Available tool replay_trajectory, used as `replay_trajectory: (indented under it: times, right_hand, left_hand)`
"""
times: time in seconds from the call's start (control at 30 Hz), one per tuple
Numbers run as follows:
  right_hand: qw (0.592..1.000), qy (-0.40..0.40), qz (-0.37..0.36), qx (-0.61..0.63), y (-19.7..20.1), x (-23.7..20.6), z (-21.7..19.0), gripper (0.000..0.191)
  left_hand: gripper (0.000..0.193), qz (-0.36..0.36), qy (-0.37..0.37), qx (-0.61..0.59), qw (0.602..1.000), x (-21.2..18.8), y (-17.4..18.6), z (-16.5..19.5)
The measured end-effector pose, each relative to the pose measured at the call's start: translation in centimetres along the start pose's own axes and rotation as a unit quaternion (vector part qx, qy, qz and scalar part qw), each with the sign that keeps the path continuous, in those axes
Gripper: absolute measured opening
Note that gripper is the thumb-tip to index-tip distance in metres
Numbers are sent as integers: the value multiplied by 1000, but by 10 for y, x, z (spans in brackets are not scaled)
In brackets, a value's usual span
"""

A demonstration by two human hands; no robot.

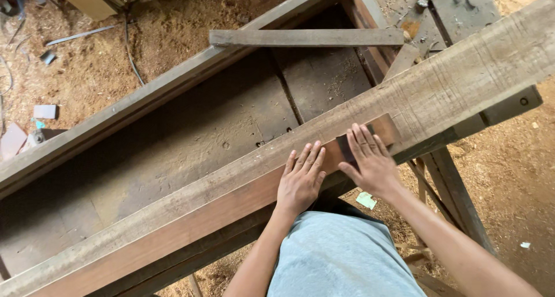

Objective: The person uses a piece of sandpaper to sand the long edges and flat surfaces of a wooden plank.

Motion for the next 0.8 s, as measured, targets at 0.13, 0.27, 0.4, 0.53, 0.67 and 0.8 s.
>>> replay_trajectory:
  times: [0.13,0.27,0.4,0.53,0.67,0.8]
  right_hand:
    - [989,-144,3,42,-1,-4,6,75]
    - [998,-14,49,22,3,-4,-8,78]
    - [985,-166,-54,4,-8,-8,5,59]
    - [993,-98,-10,63,-8,-8,-3,75]
    - [996,10,72,-45,-2,-10,-13,78]
    - [984,-151,-87,32,-16,-14,-1,71]
  left_hand:
    - [59,0,3,6,1000,0,-1,0]
    - [59,-9,4,-2,1000,1,-2,-1]
    - [59,-15,6,5,1000,2,-3,0]
    - [59,-3,5,11,1000,1,-2,1]
    - [60,-10,5,-7,1000,2,-1,2]
    - [59,6,3,-6,1000,2,1,2]
Point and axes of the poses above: each hand's wrist, its own x-axis towards the middle knuckle, its own y-axis out of the back of the hand, z = x × y, the point moved 4 cm from there along x, towards the middle knuckle
